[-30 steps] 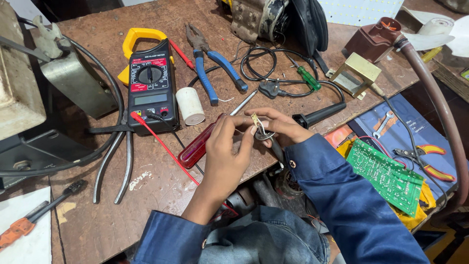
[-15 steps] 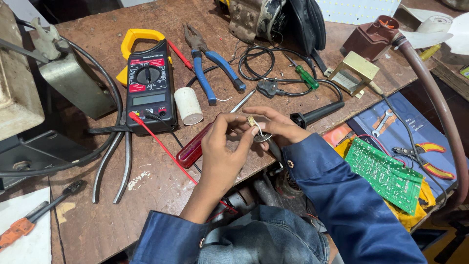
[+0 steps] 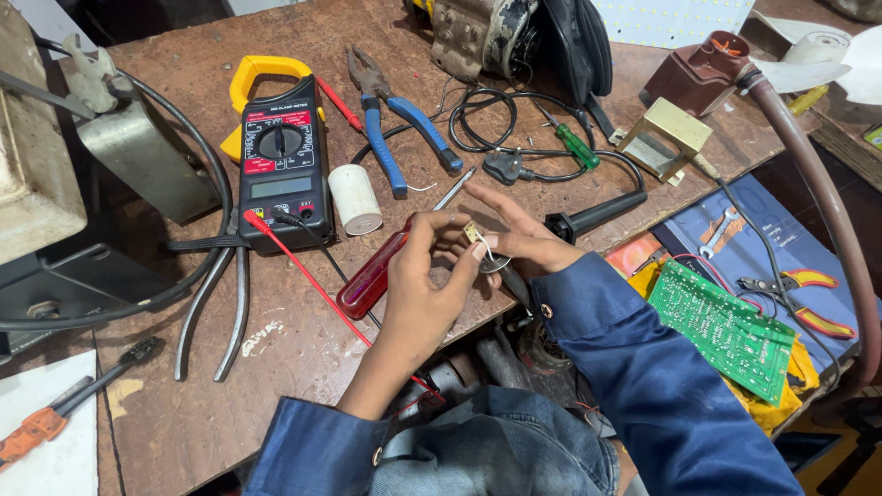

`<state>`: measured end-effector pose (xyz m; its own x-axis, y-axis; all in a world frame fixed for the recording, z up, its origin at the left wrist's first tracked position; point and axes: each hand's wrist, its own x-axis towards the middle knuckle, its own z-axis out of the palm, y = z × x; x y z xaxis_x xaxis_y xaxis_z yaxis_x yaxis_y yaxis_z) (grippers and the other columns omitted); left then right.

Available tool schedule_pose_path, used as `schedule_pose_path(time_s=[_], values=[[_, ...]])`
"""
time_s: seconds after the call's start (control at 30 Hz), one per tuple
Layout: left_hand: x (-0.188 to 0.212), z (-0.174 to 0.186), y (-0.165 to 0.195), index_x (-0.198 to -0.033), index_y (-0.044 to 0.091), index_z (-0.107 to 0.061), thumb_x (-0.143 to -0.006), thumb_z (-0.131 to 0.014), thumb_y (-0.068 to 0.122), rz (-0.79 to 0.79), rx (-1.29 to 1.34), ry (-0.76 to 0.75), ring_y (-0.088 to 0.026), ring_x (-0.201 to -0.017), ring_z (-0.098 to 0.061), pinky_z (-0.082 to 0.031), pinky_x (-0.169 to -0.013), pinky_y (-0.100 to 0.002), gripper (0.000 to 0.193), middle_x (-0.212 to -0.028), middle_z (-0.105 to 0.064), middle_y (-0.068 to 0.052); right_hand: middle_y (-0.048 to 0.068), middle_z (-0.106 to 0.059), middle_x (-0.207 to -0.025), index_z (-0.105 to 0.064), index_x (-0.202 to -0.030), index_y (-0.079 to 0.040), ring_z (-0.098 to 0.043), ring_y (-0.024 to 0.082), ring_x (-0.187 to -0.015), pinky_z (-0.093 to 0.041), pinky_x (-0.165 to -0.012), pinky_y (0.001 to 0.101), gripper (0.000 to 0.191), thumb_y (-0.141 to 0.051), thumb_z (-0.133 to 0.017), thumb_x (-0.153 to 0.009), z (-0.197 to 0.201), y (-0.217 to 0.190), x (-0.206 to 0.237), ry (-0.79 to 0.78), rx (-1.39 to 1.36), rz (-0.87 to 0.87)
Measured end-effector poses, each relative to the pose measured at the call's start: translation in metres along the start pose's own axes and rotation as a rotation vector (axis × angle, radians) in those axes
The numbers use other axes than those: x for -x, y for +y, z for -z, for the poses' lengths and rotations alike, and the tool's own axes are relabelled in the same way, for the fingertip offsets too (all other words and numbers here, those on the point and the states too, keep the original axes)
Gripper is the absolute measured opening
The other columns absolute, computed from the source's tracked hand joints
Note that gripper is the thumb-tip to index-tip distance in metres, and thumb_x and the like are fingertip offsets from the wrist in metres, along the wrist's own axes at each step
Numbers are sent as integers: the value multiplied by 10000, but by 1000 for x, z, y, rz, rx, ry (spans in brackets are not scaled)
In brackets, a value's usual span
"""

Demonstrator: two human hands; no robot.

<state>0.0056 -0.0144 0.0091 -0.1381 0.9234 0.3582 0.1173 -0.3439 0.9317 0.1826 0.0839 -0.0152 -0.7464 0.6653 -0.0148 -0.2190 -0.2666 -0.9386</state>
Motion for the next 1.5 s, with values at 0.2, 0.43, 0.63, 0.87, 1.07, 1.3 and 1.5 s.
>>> schedule_pose_path(time_s=[0.2,0.43,0.63,0.87,1.07,1.3,1.5], values=[[3,3,-2,-1313,-6,-550,-1040,-604,102,-37,41,-78,-151,-1047,-681,-557,-925,-308,298,-1139,-691,-110,126,-397,-1593,-194,-1651,-149,-633,196,-1134,-556,-733,293,880,-190,-637,-892,-1,-1,3,27,-67,20],[1,1,-5,-1302,-13,-546,-1032,-614,99,-66,4,-57,-159,-1021,-709,-581,-911,-305,300,-1110,-700,-123,146,-552,-1408,-224,-1665,-136,-650,189,-1036,-535,-685,286,869,-184,-648,-908,0,0,4,27,-65,-1],[3,2,-5,-1314,-4,-557,-1039,-596,85,-11,42,-72,-126,-977,-695,-576,-855,-279,292,-1092,-698,-101,167,-581,-1314,-225,-1699,-134,-649,194,-960,-539,-674,290,883,-180,-661,-933,4,4,5,10,-80,18],[2,0,-5,-1294,-6,-562,-1021,-610,68,11,36,-53,-114,-933,-698,-576,-810,-264,286,-1057,-699,-93,142,-489,-1515,-210,-1658,-131,-669,194,-1019,-556,-685,292,875,-188,-659,-910,5,5,2,31,-63,13],[1,1,-7,-1275,-15,-566,-1020,-622,66,-58,-2,-28,-146,-983,-712,-591,-868,-290,274,-1077,-707,-115,190,-468,-1524,-208,-1676,-130,-657,202,-1003,-544,-692,298,867,-175,-656,-935,4,5,2,9,-70,17],[2,-1,-6,-1221,-36,-561,-1004,-625,72,-60,-21,16,-179,-973,-731,-597,-861,-306,250,-1057,-713,-135,190,-429,-1589,-226,-1666,-115,-640,198,-1035,-545,-716,298,821,-137,-613,-942,-4,4,3,49,-41,-1],[2,-1,-6,-1173,-32,-552,-955,-622,38,-30,-49,71,-190,-895,-743,-607,-793,-313,240,-1003,-710,-142,170,-326,-1666,-204,-1641,-103,-564,232,-1286,-558,-758,317,789,-147,-577,-948,-2,5,-1,-16,57,32]])
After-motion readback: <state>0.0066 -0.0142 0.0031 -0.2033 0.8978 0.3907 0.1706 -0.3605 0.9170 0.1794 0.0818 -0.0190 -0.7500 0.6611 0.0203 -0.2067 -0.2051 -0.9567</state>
